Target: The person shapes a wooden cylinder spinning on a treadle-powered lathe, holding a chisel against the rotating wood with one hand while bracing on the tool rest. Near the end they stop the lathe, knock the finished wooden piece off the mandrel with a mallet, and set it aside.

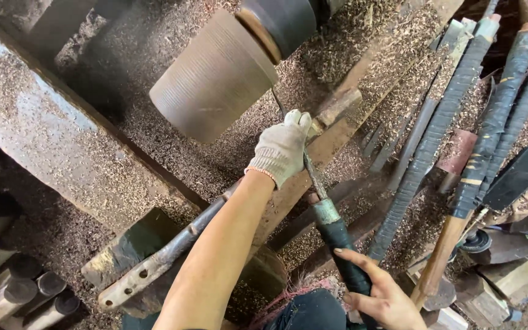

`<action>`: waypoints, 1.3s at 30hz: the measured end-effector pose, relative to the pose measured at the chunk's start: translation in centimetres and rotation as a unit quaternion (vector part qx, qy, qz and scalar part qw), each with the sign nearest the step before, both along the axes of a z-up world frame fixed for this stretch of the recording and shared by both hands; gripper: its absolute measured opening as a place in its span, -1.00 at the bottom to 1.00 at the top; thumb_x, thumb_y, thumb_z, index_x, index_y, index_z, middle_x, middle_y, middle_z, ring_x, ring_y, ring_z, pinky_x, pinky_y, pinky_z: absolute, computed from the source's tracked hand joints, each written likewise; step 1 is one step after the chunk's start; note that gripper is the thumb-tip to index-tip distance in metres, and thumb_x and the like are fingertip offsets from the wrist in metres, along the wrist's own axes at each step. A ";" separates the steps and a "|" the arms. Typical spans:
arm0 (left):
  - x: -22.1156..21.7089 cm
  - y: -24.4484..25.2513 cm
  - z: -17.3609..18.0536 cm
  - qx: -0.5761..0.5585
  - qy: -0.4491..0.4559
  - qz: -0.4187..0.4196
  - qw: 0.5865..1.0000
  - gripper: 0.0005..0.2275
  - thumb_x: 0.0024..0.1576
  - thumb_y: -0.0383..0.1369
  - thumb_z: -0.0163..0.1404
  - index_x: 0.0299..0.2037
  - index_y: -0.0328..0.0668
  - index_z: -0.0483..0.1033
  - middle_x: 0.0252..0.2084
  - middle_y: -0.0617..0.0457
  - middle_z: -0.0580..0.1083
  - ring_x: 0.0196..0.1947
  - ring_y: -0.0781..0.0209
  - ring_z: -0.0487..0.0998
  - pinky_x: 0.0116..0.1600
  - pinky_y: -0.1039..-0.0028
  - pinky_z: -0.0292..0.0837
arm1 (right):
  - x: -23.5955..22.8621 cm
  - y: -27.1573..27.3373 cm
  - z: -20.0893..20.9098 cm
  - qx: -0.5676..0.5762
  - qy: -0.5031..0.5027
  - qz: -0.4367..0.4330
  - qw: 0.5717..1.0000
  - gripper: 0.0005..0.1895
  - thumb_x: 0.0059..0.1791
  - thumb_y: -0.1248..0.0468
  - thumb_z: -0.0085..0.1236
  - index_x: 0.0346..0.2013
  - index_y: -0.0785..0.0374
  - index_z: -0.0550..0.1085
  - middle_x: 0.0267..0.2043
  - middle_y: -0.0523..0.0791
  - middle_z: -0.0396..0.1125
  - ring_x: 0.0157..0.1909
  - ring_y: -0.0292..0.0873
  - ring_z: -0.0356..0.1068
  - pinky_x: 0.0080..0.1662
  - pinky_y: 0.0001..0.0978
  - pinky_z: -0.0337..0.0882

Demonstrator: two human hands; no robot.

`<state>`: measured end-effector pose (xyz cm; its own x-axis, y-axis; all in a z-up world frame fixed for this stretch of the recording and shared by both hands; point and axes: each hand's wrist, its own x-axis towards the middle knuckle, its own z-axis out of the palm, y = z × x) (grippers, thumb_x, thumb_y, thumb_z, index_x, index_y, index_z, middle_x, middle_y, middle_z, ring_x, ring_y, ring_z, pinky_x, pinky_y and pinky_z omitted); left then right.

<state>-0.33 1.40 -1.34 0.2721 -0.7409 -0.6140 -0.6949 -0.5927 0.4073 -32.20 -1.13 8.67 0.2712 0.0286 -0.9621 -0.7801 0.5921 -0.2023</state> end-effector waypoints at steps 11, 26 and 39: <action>0.0 0.3 1.6 0.011 0.041 0.094 0.995 -0.64 0.04 -0.60 0.02 0.03 -0.10 0.32 0.03 -0.14 0.30 -0.10 -0.13 0.56 -0.02 0.17 0.51 | 1.9 -5.6 1.4 -0.069 -0.151 0.244 0.956 -0.08 -0.21 0.46 0.23 0.42 -0.13 0.25 -0.41 -0.20 0.24 -0.42 -0.30 0.32 -0.33 -0.43 0.39; 0.7 0.0 1.3 0.041 0.045 0.023 0.998 -0.41 -0.07 -0.62 0.09 0.21 -0.16 0.22 0.09 -0.19 0.25 -0.07 -0.15 0.52 -0.01 0.20 0.51 | 0.5 0.6 0.3 0.014 -0.072 -0.011 0.997 -0.09 -0.22 0.57 0.16 0.42 -0.02 0.30 -0.42 -0.15 0.27 -0.47 -0.26 0.32 -0.41 -0.42 0.30; 0.0 0.9 -2.1 -0.049 0.018 -0.002 0.999 -0.39 -0.06 -0.63 0.01 0.26 -0.22 0.13 0.05 -0.25 0.25 -0.15 -0.23 0.52 -0.09 0.16 0.50 | -1.2 2.9 -1.7 0.010 -0.087 -0.060 0.994 -0.08 -0.21 0.58 0.18 0.42 -0.01 0.27 -0.36 -0.14 0.29 -0.45 -0.26 0.34 -0.39 -0.41 0.39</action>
<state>-0.36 2.29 -3.49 0.2474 -0.7993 -0.5476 -0.6808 -0.5456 0.4888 -33.40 1.79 6.94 0.4354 0.0041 -0.9002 -0.6581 0.6838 -0.3152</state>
